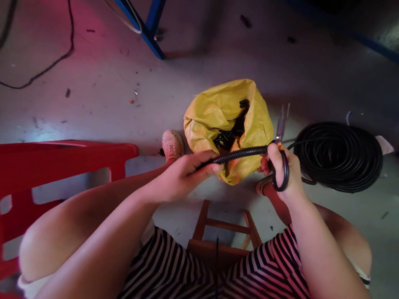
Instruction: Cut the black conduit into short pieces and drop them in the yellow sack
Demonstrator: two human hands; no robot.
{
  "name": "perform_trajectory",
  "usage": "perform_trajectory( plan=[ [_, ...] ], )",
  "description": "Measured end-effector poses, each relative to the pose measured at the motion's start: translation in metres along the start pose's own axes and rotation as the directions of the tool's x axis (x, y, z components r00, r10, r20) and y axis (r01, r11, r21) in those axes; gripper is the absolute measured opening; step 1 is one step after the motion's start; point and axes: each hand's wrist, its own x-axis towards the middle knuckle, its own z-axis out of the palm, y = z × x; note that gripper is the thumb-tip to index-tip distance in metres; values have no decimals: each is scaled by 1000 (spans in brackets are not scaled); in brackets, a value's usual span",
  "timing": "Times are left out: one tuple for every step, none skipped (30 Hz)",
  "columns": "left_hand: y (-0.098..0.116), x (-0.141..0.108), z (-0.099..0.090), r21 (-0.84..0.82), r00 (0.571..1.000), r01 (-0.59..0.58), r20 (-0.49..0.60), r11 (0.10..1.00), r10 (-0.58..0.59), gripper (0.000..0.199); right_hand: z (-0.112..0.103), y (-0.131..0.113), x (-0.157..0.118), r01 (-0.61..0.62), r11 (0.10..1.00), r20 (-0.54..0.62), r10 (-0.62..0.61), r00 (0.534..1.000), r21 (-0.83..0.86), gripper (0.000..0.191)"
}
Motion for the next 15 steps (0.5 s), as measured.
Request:
perform_trajectory(
  plan=[
    [0, 0, -2, -27, 998, 5, -57, 1000, -7, 35, 0, 4, -1, 5, 999, 19, -4, 1000, -40, 65],
    [-1, 0, -3, -52, 995, 9, -104, 999, -15, 36, 0, 6, -3, 15, 997, 59, -11, 998, -72, 67],
    [-1, 0, -4, -75, 990, 11, -141, 997, -21, 37, 0, 9, -5, 27, 995, 115, -16, 993, -93, 69],
    [-2, 0, -5, -93, 985, 15, -168, 996, -30, 38, 1, 10, -8, 37, 994, 178, -18, 984, -106, 69],
    [-2, 1, -5, -108, 982, 18, -186, 994, -38, 39, 3, 11, -11, 44, 993, 245, -15, 969, -112, 69],
    [-2, 1, -4, -119, 980, 19, -195, 993, -42, 39, 5, 12, -14, 52, 992, 307, -15, 952, -115, 68],
    [-2, 1, -3, -128, 979, 13, -198, 992, -39, 38, 8, 12, -17, 57, 992, 358, -11, 934, -117, 66],
    [-1, 1, -1, -132, 980, 2, -196, 991, -28, 37, 11, 13, -19, 56, 991, 399, -3, 917, -120, 64],
    [0, 1, 0, -128, 981, -14, -191, 992, -11, 35, 13, 14, -21, 54, 991, 429, 3, 903, -120, 63],
    [1, 1, 1, -116, 983, -27, -185, 993, 5, 33, 15, 16, -22, 53, 991, 451, 6, 893, -119, 61],
    [1, 0, 2, -98, 984, -35, -178, 995, 17, 32, 17, 17, -23, 51, 992, 464, 9, 886, -117, 60],
    [1, 0, 3, -80, 985, -38, -169, 996, 24, 31, 18, 18, -24, 47, 992, 470, 14, 883, -116, 58],
    [1, 0, 3, -65, 987, -39, -161, 997, 28, 31, 19, 20, -24, 41, 992, 474, 19, 880, -116, 57],
    [1, 0, 3, -53, 988, -38, -151, 998, 30, 30, 19, 21, -24, 39, 992, 476, 21, 879, -117, 56],
    [1, 1, 3, -42, 990, -40, -140, 998, 33, 30, 19, 21, -24, 40, 992, 475, 22, 880, -120, 56]
  ],
)
